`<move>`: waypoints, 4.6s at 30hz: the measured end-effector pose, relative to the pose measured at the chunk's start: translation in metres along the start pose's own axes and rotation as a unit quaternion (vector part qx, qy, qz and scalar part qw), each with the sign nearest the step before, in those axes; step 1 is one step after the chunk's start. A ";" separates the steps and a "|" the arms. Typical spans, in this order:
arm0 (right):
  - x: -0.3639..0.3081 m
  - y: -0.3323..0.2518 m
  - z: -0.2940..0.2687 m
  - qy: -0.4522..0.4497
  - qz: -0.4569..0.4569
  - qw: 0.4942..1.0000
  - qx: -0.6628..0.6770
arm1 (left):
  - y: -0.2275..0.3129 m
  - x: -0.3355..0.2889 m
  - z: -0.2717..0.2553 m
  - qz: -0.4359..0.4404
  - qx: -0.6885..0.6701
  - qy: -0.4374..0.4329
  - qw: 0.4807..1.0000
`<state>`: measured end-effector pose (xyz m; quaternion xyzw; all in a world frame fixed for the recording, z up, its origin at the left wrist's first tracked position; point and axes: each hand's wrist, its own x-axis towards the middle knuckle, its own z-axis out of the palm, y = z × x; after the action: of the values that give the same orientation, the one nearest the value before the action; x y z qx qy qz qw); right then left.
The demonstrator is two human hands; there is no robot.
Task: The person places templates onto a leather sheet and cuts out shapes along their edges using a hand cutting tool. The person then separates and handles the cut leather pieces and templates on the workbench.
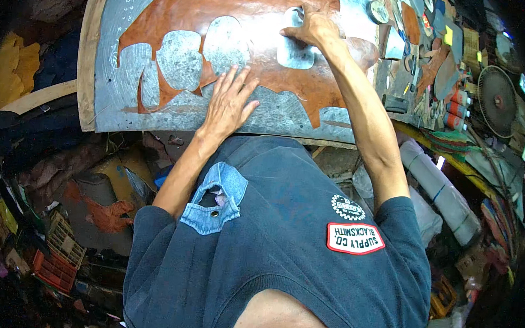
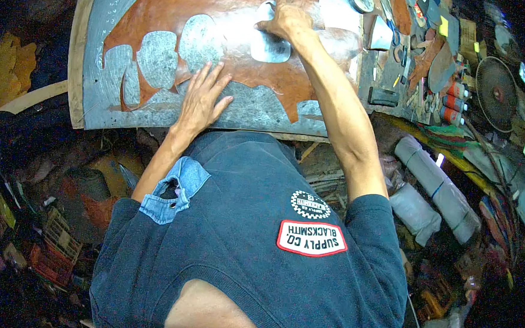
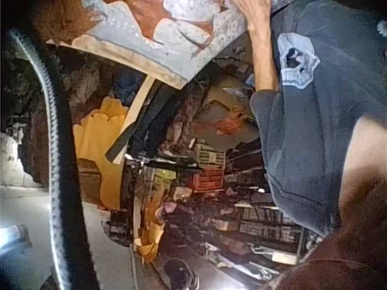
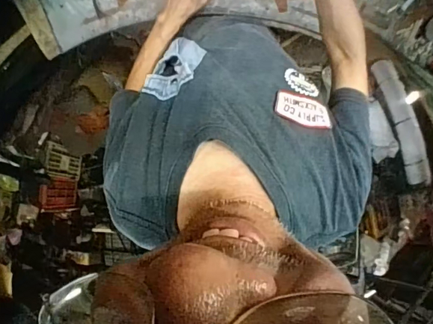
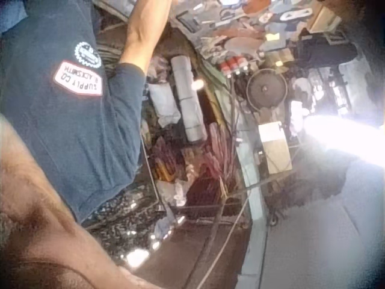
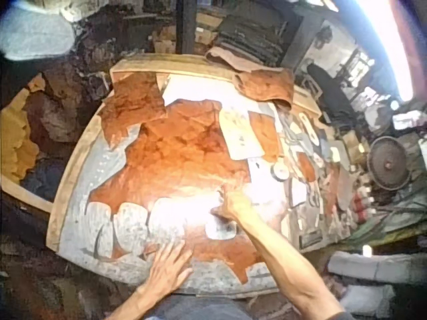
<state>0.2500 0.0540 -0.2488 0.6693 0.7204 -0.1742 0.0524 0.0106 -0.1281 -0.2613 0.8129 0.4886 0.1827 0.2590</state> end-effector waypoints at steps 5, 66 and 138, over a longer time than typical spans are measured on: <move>-0.021 -0.007 0.019 0.031 0.040 0.992 0.114 | -0.005 0.009 0.001 -0.007 -0.033 0.036 0.999; -0.136 -0.011 0.042 -0.015 0.224 0.763 0.606 | -0.030 0.050 0.004 -0.009 -0.034 0.141 0.989; -0.169 -0.027 0.051 0.066 0.116 0.960 0.245 | -0.055 0.062 0.009 0.061 -0.041 0.098 0.993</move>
<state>0.2323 -0.1238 -0.2394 0.7506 0.5750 -0.2933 -0.1413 0.0049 -0.0537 -0.2988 0.8081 0.4536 0.2965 0.2311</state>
